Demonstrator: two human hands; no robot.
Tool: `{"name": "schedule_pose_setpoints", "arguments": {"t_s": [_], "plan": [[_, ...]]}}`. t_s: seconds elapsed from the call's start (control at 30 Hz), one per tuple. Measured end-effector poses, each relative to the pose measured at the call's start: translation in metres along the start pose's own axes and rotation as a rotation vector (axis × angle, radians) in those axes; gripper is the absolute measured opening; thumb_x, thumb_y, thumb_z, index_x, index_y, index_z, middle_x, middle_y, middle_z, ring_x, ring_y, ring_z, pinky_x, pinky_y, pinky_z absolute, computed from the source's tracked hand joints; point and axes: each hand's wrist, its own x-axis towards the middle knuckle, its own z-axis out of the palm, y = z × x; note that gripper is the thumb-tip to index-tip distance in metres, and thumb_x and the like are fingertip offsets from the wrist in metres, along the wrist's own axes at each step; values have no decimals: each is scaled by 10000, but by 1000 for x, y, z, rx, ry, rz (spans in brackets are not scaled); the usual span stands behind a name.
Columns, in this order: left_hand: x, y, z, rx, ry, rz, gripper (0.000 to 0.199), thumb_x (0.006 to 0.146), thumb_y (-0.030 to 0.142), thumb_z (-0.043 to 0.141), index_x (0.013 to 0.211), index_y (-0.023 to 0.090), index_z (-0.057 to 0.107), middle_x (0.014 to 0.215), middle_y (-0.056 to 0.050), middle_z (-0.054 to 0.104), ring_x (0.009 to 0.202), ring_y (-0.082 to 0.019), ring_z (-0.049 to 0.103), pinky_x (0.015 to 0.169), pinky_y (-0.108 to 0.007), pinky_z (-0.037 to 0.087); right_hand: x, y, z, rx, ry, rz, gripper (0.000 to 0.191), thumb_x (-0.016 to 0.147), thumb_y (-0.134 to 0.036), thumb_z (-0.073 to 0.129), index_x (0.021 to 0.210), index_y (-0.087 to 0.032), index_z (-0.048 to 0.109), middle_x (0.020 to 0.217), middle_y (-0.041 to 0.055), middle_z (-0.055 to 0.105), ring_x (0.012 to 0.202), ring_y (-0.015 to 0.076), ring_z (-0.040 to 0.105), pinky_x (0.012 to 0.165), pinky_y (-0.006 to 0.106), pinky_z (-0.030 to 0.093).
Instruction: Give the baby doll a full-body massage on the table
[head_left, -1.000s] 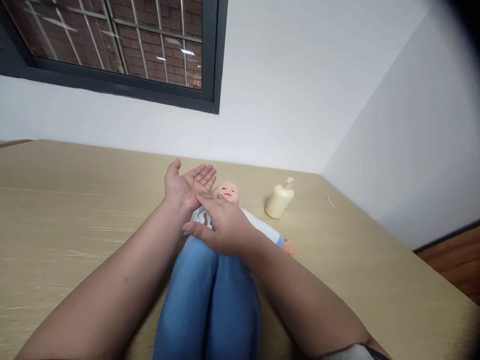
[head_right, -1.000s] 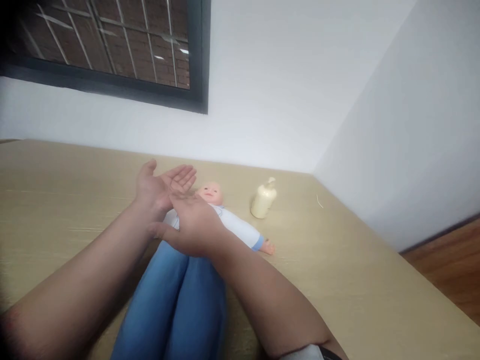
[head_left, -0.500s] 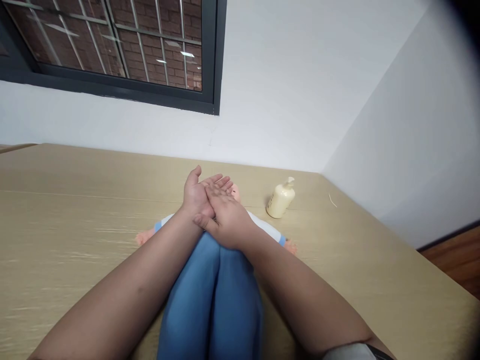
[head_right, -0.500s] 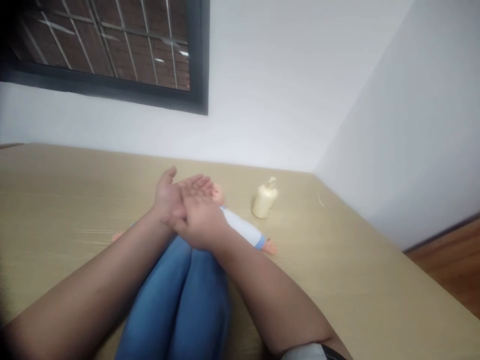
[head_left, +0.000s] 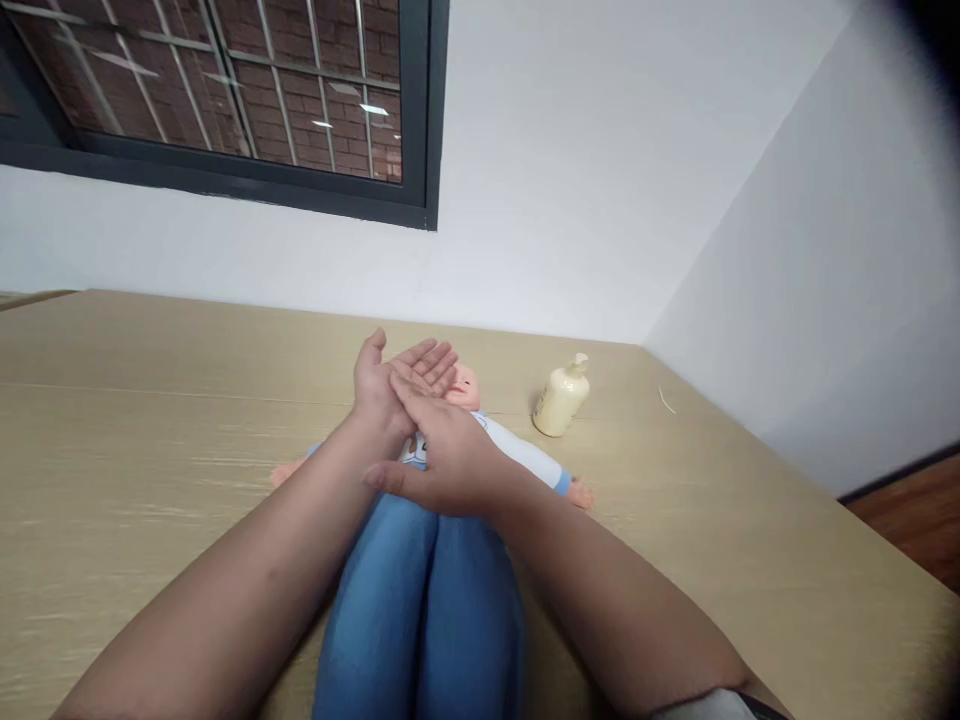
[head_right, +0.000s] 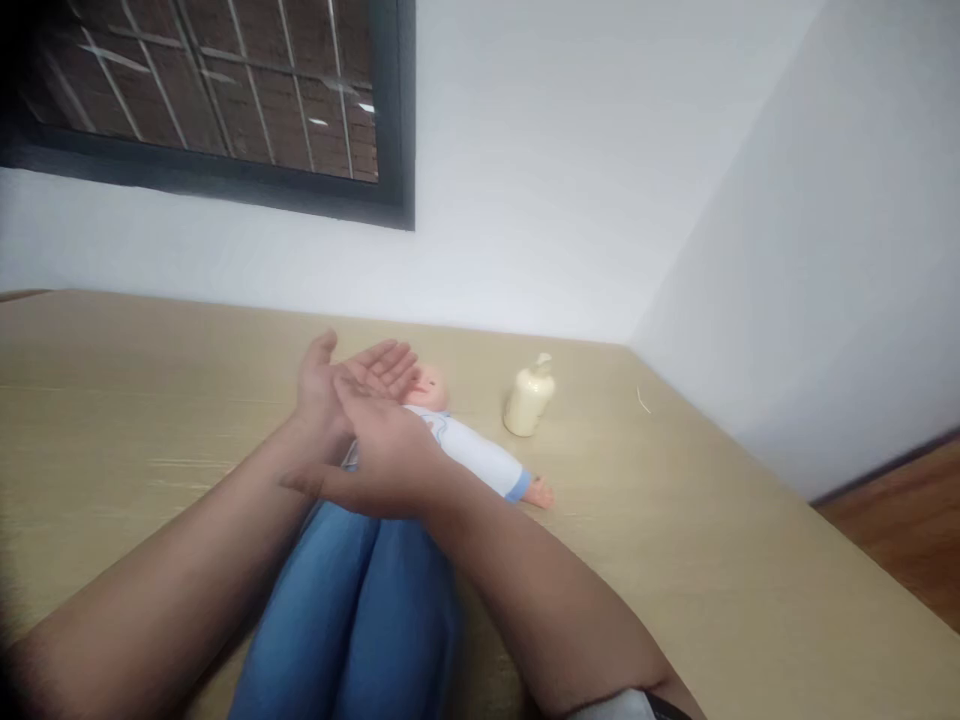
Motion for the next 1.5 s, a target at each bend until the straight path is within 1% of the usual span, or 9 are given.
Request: {"name": "schedule_pose_setpoints", "arguments": {"t_s": [0.23, 0.4, 0.6, 0.83, 0.97, 1.1, 1.27, 1.37, 1.5], "plan": [[-6, -14, 7, -24, 41, -92, 804, 810, 724, 542, 1339, 119, 561, 1268, -241, 634, 1231, -381, 613, 969, -463, 526, 5, 16, 2, -119, -16, 70, 936, 935, -663, 501, 1555, -2, 268, 1621, 237, 278, 1541, 339, 202, 1268, 498, 136], [-4, 1, 5, 35, 62, -55, 795, 853, 702, 481, 1343, 78, 535, 1246, -259, 632, 1172, -375, 643, 940, -482, 543, 4, 20, 6, -180, -19, 118, 922, 948, -673, 463, 1560, -10, 269, 1627, 236, 249, 1545, 339, 187, 1263, 511, 151], [1, 20, -2, 2, 56, 56, 788, 875, 692, 463, 1328, 53, 546, 1214, -245, 650, 1173, -354, 649, 959, -431, 552, 0, 1, 4, -77, -2, -4, 875, 934, -676, 499, 1553, -82, 327, 1592, 177, 378, 1512, 295, 303, 1237, 449, 267], [-7, -2, 7, 13, 2, -23, 799, 855, 716, 482, 1342, 87, 550, 1275, -251, 629, 1223, -363, 621, 1017, -469, 505, 2, 5, 2, -43, -36, 14, 964, 930, -689, 490, 1573, -20, 228, 1624, 228, 273, 1544, 306, 209, 1266, 470, 173], [-8, -8, 8, 33, 9, -88, 820, 831, 739, 488, 1356, 111, 540, 1287, -248, 618, 1222, -365, 621, 995, -462, 516, 6, 13, 2, -120, -26, 91, 903, 959, -632, 479, 1562, 1, 250, 1623, 238, 266, 1550, 331, 168, 1271, 507, 105], [-5, 2, 3, 68, 45, -39, 799, 851, 695, 489, 1360, 80, 519, 1274, -253, 620, 1187, -379, 635, 947, -477, 545, 6, 11, 5, -142, -45, 153, 926, 950, -635, 491, 1567, 2, 225, 1633, 253, 219, 1546, 350, 175, 1254, 519, 173], [-1, 19, -2, 28, 99, 61, 719, 876, 657, 486, 1336, 106, 532, 1234, -224, 642, 1160, -348, 653, 935, -440, 561, 1, -3, 4, -77, -62, 93, 793, 969, -622, 463, 1535, -77, 352, 1556, 202, 427, 1474, 331, 370, 1192, 489, 339], [-1, 21, -1, -6, 79, 81, 694, 878, 659, 493, 1325, 130, 542, 1232, -211, 646, 1161, -336, 655, 963, -425, 547, -2, -8, 5, -35, -43, 58, 808, 971, -626, 456, 1554, -85, 317, 1603, 183, 354, 1512, 309, 300, 1230, 474, 283], [-5, 10, 5, -39, 35, -1, 705, 852, 689, 515, 1327, 168, 548, 1240, -201, 641, 1191, -340, 639, 978, -446, 528, -2, -8, 8, -34, -7, 45, 980, 907, -709, 508, 1567, -29, 255, 1641, 213, 237, 1548, 317, 188, 1264, 477, 194]]}}
